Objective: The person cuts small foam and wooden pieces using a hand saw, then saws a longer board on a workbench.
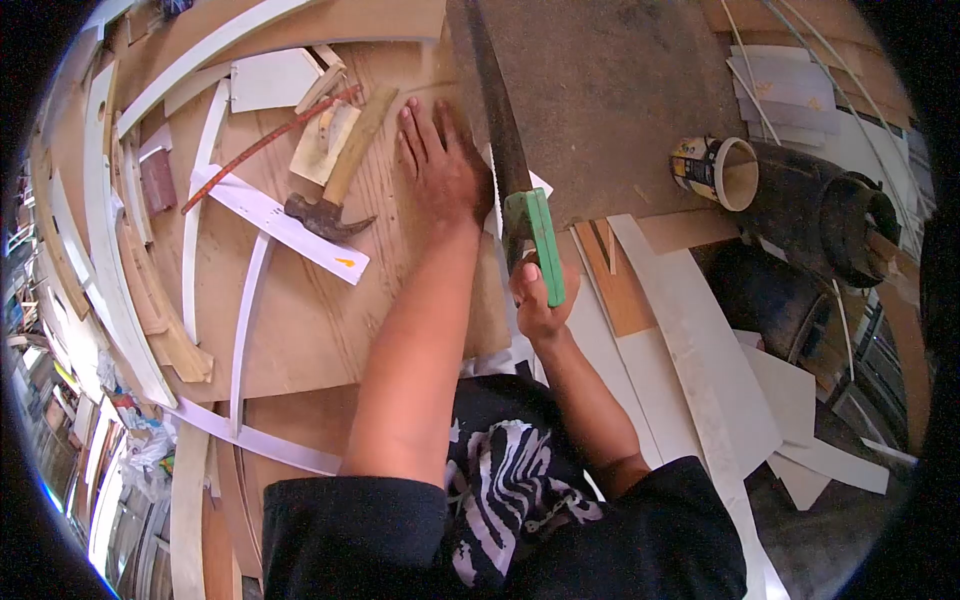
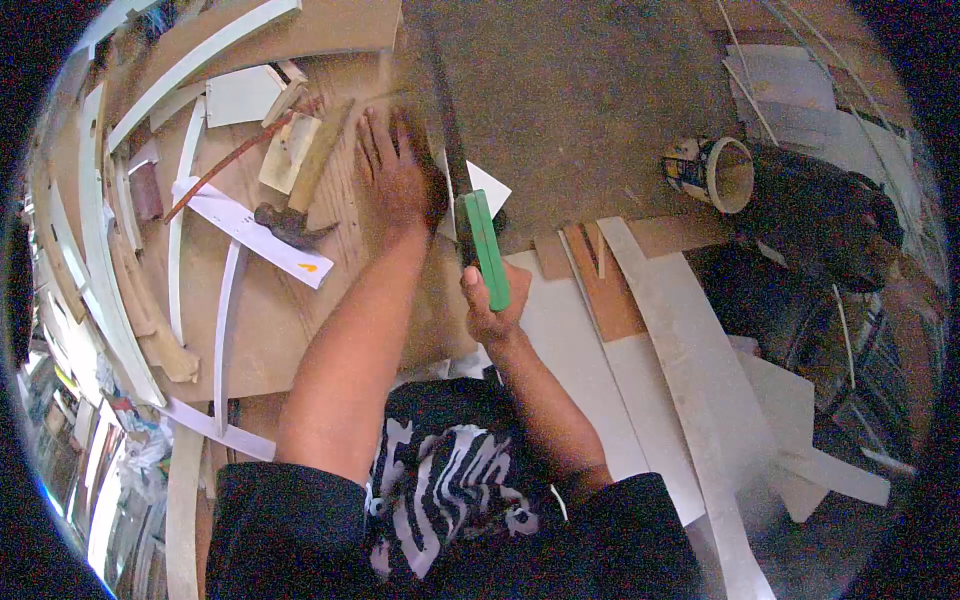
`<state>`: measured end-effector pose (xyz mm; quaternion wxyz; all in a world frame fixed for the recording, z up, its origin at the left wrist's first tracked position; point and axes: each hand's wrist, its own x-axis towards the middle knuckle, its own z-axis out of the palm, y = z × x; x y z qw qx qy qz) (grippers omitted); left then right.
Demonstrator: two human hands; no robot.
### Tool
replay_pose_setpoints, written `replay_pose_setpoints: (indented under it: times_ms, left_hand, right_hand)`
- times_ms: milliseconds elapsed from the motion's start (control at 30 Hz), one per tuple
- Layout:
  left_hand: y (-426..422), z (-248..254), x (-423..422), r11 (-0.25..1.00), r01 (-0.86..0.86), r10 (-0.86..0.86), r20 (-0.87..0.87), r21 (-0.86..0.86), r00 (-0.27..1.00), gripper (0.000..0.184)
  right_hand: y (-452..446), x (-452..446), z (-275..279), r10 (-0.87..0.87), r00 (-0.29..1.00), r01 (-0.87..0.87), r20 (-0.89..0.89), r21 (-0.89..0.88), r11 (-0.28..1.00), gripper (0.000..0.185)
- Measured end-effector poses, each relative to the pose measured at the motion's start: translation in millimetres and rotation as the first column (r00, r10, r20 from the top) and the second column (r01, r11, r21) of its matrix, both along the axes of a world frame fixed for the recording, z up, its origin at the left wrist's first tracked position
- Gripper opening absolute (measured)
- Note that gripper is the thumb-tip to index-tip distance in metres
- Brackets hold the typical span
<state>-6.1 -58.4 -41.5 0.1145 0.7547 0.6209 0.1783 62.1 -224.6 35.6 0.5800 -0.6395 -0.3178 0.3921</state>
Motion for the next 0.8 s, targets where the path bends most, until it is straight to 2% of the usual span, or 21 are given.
replay_pose_setpoints:
  times_ms: [100, 167, 300, 400, 467, 600, 667, 767, 800]
  left_hand:
    - [-0.5, 1.9, 1.2, 1.0, 0.009, -0.009, -0.016, 0.0, 1.0, 0.06]
    - [0.7, 5.5, 2.1, 1.0, 0.01, -0.01, -0.025, 0.008, 1.0, 0.06]
    - [1.1, 9.2, 0.8, 1.0, 0.013, -0.013, -0.027, -0.002, 1.0, 0.062]
    - [-1.7, 8.6, 0.7, 1.0, 0.022, -0.022, -0.03, 0.001, 0.999, 0.063]
    - [-1.8, 10.2, 0.6, 1.0, 0.025, -0.025, -0.038, 0.006, 0.999, 0.063]
    - [0.9, 10.8, 0.1, 1.0, 0.011, -0.01, -0.009, 0.019, 1.0, 0.062]
    - [-2.8, 9.1, -0.7, 1.0, 0.016, -0.016, -0.007, 0.024, 1.0, 0.061]
    - [0.4, 7.9, 0.2, 0.999, 0.01, -0.01, 0.0, 0.043, 1.0, 0.06]
    - [2.3, 6.6, -1.3, 0.998, 0.027, -0.024, -0.044, 0.057, 0.999, 0.059]
  right_hand:
    - [-1.8, -3.3, -0.9, -0.024, 1.0, 0.024, -0.007, -0.046, 0.999, 0.041]
    - [-0.6, -6.2, -2.6, -0.021, 0.992, 0.026, 0.127, -0.032, 0.999, 0.03]
    - [3.1, -13.3, -2.3, -0.048, 0.99, 0.051, 0.135, -0.016, 0.999, 0.029]
    - [8.6, -13.5, 8.8, -0.058, 0.971, 0.068, 0.232, -0.038, 0.997, 0.028]
    - [6.7, -10.4, 10.0, 0.007, 0.952, 0.02, 0.305, -0.084, 0.996, 0.027]
    - [0.9, -9.1, 0.0, 0.019, 0.964, -0.002, 0.264, -0.065, 0.998, 0.026]
    - [6.1, -12.2, -6.2, -0.064, 0.986, 0.068, 0.155, -0.022, 0.997, 0.031]
    - [3.6, -13.8, 0.2, -0.057, 0.984, 0.068, 0.167, -0.061, 0.996, 0.033]
    - [6.0, -12.6, 0.7, -0.054, 0.985, 0.064, 0.166, -0.058, 0.996, 0.033]
